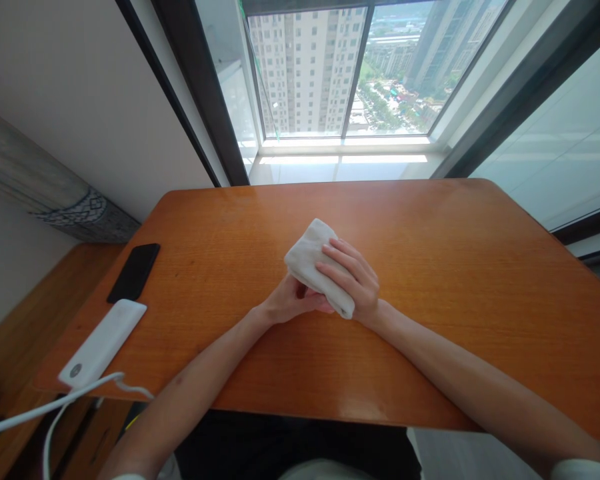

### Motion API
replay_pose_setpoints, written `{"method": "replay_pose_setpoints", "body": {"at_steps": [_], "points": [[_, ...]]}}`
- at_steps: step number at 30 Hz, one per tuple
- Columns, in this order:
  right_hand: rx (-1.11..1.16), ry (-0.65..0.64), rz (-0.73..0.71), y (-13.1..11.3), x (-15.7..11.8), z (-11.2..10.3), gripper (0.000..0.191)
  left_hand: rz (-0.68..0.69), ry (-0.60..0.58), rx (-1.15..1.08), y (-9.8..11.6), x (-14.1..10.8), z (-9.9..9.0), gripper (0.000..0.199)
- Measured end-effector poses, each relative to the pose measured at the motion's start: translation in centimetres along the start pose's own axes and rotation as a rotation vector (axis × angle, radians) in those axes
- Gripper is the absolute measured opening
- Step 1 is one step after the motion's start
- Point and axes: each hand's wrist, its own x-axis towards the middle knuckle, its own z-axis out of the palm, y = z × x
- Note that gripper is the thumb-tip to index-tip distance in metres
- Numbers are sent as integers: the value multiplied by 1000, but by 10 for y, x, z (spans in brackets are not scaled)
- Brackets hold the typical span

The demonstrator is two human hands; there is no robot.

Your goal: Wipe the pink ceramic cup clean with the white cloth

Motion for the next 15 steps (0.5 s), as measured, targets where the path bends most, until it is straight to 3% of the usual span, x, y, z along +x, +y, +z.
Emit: {"method": "replay_pose_setpoints", "body": {"at_steps": [6,11,15], "points": [[88,-39,43,0,4,2,61,66,123,63,-7,-4,-2,54],[230,-49,371,9,0,8,44,96,173,121,-7,-3,-7,69],[338,-91,521,18,-7,11,47,106,157,142,-7,-2,-6,75]]}}
